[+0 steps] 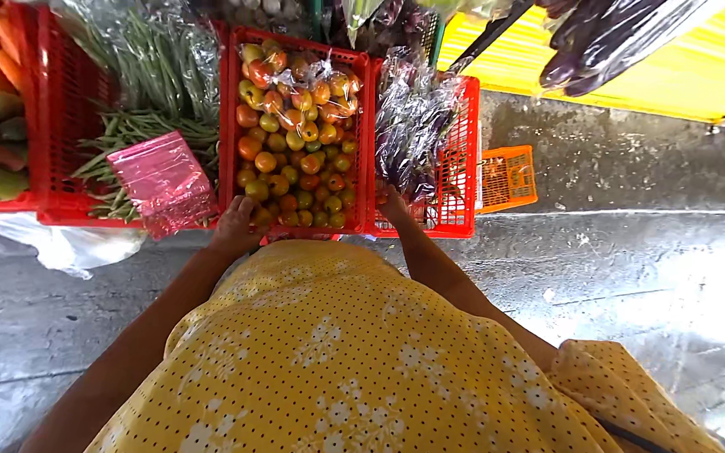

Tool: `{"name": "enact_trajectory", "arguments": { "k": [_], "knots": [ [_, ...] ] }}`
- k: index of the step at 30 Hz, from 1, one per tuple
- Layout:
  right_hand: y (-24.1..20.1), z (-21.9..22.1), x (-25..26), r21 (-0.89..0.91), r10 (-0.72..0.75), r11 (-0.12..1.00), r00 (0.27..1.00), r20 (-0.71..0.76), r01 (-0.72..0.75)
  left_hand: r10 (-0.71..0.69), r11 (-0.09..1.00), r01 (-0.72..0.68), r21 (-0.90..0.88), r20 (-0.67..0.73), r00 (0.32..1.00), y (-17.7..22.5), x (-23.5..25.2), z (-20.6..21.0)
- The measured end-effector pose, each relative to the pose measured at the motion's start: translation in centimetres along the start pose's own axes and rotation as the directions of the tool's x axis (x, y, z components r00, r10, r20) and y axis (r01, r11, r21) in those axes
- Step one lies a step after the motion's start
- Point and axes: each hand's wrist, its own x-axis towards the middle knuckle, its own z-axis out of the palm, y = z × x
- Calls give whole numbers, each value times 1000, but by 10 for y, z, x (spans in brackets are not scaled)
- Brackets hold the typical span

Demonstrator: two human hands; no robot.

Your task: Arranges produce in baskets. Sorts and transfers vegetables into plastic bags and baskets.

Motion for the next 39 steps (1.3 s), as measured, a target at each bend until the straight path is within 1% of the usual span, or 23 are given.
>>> {"name": "enact_trajectory", "arguments": {
  "k": [3,4,5,7,9,10,12,14,16,18,21,23,26,29,35,37,39],
  "knots": [
    [-4,2,0,-26,35,999,999,-8,-35,-11,1000,11,7,-3,1000,1,0,0],
    [-7,0,-3,-17,39,999,999,-34,-40,-3,1000,3,8,-10,1000,0,0,1],
    [-11,-4,-8,2,42,999,995,-92,-42,0,1000,0,9,-14,1000,-1,1,1],
    [-22,-13,-21,73,24,997,959,-283,-3,-1,1000,1,12,-17,1000,-1,1,2],
    [-29,-20,-32,150,-40,980,875,-483,127,3,1000,-3,21,-23,1000,-4,0,3],
    [-39,-25,-37,163,-82,966,833,-547,202,12,1000,-12,24,-29,1000,-5,-1,4],
    [-70,-35,-45,162,-193,924,787,-586,348,19,999,-18,26,-26,999,-5,-1,3],
    [-100,-36,-48,96,-336,891,787,-517,444,26,999,-26,33,-23,999,-4,0,3],
    [-126,-28,-46,5,-422,890,828,-369,456,13,999,-12,34,-7,1000,-3,0,3],
    [-143,-15,-37,-82,-457,889,856,-241,451,1,999,-2,42,4,1000,-5,0,3],
    [-148,-2,-24,-123,-476,878,872,-116,463,-14,998,12,57,24,1000,-6,0,4],
    [-143,2,-21,-131,-490,869,865,-104,477,-23,998,21,54,31,999,-7,0,5],
    [-137,0,-26,-111,-464,885,874,-143,452,-71,996,67,61,73,995,-4,0,4],
    [-135,-4,-34,-56,-433,901,885,-170,430,-45,996,41,73,44,998,-7,-2,7],
    [-131,8,-44,-47,-454,891,888,-69,451,86,995,-83,63,-52,995,-13,-3,12],
    [-129,11,-46,-26,-459,889,888,-36,458,78,995,-74,63,-53,996,-8,-4,9],
    [-122,14,-44,2,-482,876,875,-48,483,41,997,-39,65,-33,999,-2,-4,6]
  ]
}}
